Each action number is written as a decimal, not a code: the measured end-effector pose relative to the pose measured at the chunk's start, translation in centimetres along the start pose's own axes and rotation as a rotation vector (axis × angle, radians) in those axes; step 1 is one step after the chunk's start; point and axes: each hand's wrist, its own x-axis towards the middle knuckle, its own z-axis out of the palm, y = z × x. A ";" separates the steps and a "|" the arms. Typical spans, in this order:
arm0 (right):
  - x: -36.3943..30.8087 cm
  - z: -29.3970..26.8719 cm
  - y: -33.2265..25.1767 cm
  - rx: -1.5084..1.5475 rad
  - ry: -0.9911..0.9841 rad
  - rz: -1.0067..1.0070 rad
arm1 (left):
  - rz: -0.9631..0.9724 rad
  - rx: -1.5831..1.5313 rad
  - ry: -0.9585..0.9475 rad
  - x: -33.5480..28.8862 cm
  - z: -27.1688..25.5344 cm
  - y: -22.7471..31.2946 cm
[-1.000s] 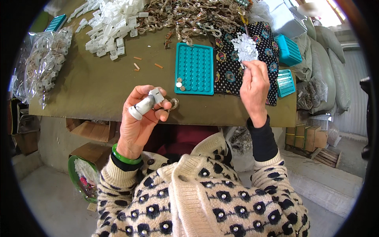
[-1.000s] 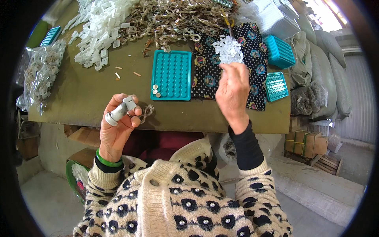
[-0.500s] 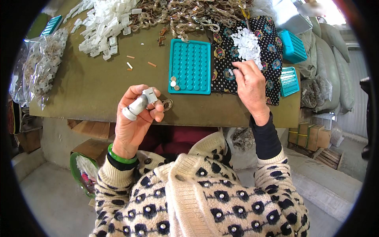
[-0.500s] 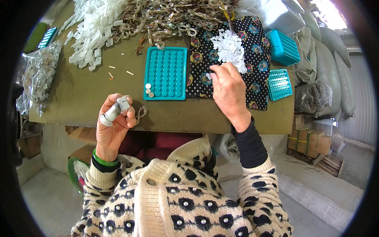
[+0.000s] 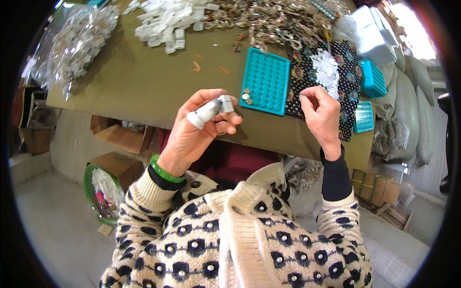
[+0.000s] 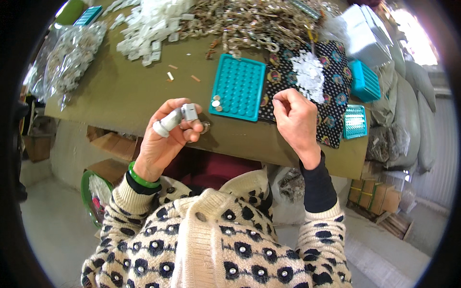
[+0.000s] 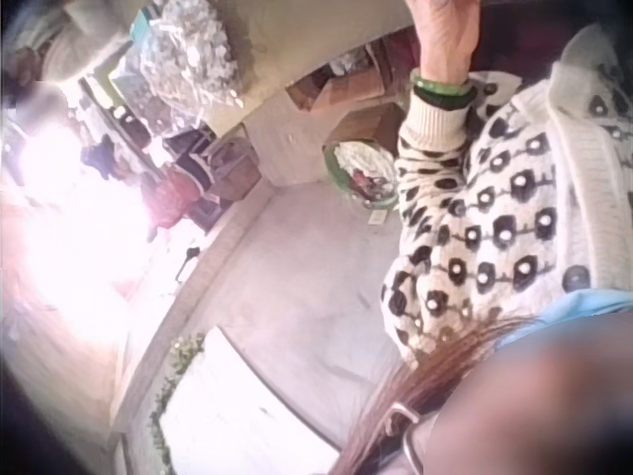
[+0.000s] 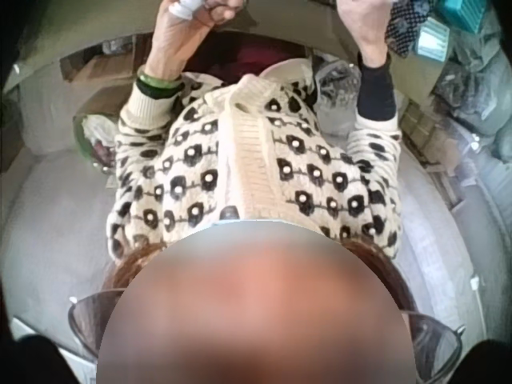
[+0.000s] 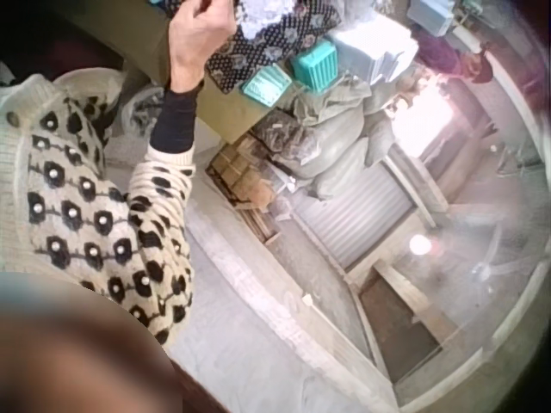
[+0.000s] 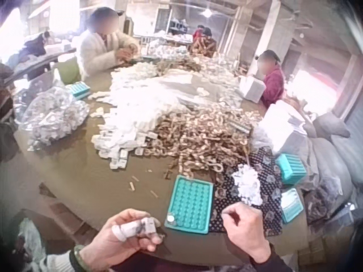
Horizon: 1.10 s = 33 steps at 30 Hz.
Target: The person assembles small electronic components by hand. They pick up white plastic housings and metal contacts from a table, insert the contacts into the housings, and place the assembled units into a blue tray. The person repeats this process for multiple units.
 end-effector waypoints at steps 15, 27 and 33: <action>-2.3 8.0 -9.6 0.986 -0.116 -0.116 | 0.076 0.003 0.061 -1.9 1.5 0.8; -2.2 8.0 -9.8 0.749 -0.043 -0.212 | 0.028 -0.131 0.078 -1.6 1.7 0.7; -2.2 8.4 -9.4 0.811 -0.014 -0.177 | 0.032 -0.096 0.082 -1.5 1.5 0.3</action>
